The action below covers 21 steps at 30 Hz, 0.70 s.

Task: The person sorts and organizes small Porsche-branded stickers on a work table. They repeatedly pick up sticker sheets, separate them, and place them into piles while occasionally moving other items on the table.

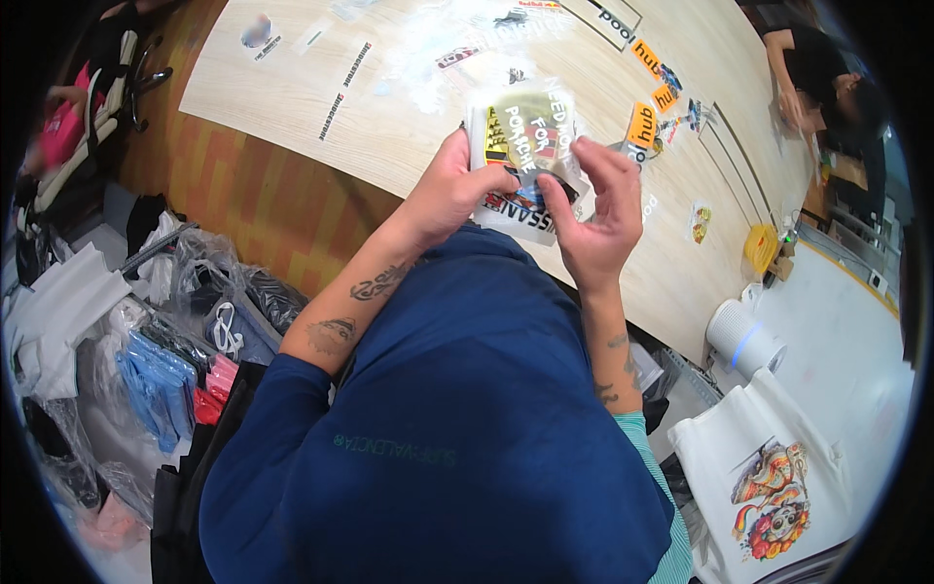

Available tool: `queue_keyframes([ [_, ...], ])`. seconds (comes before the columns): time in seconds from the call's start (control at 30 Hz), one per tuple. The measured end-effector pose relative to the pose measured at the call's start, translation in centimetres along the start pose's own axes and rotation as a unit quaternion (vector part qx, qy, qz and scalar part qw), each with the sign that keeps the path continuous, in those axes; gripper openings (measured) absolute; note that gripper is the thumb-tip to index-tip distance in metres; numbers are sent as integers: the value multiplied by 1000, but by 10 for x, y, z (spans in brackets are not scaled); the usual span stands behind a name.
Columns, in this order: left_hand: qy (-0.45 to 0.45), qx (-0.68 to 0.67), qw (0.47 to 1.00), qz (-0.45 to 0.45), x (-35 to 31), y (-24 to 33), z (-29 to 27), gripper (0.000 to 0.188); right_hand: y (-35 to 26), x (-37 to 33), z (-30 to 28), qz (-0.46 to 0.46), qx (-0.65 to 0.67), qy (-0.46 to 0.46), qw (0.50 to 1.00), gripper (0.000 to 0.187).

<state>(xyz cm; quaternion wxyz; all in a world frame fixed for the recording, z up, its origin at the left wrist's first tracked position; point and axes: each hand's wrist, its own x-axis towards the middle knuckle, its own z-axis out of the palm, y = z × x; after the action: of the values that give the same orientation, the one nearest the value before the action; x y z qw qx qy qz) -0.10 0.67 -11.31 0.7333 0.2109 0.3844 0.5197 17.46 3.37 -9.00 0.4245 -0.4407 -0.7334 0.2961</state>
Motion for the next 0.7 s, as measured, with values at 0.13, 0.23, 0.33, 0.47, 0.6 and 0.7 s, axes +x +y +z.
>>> queue_keyframes([
  [0.13, 9, -54, 998, 20, -2, 4, 6, 37, -12, 9, -3, 254, 246, 11, 935, 35],
  [0.23, 10, -86, 996, 17, -6, 13, 10, 37, 11, 2, -22, 358, 236, 0, 903, 31],
  [0.33, 3, -85, 996, 38, -4, 16, 6, 38, 19, 1, -37, 346, 380, 82, 854, 23],
  [0.47, 20, -69, 996, 45, -5, 17, 6, 38, 13, -6, -52, 347, 483, 70, 801, 20],
  [0.6, 9, -58, 997, 50, -4, 16, 6, 41, -10, -10, -41, 377, 441, 19, 815, 23],
  [0.7, -4, -52, 998, 46, -2, 12, 6, 43, -6, -20, -37, 365, 439, -46, 820, 18],
])
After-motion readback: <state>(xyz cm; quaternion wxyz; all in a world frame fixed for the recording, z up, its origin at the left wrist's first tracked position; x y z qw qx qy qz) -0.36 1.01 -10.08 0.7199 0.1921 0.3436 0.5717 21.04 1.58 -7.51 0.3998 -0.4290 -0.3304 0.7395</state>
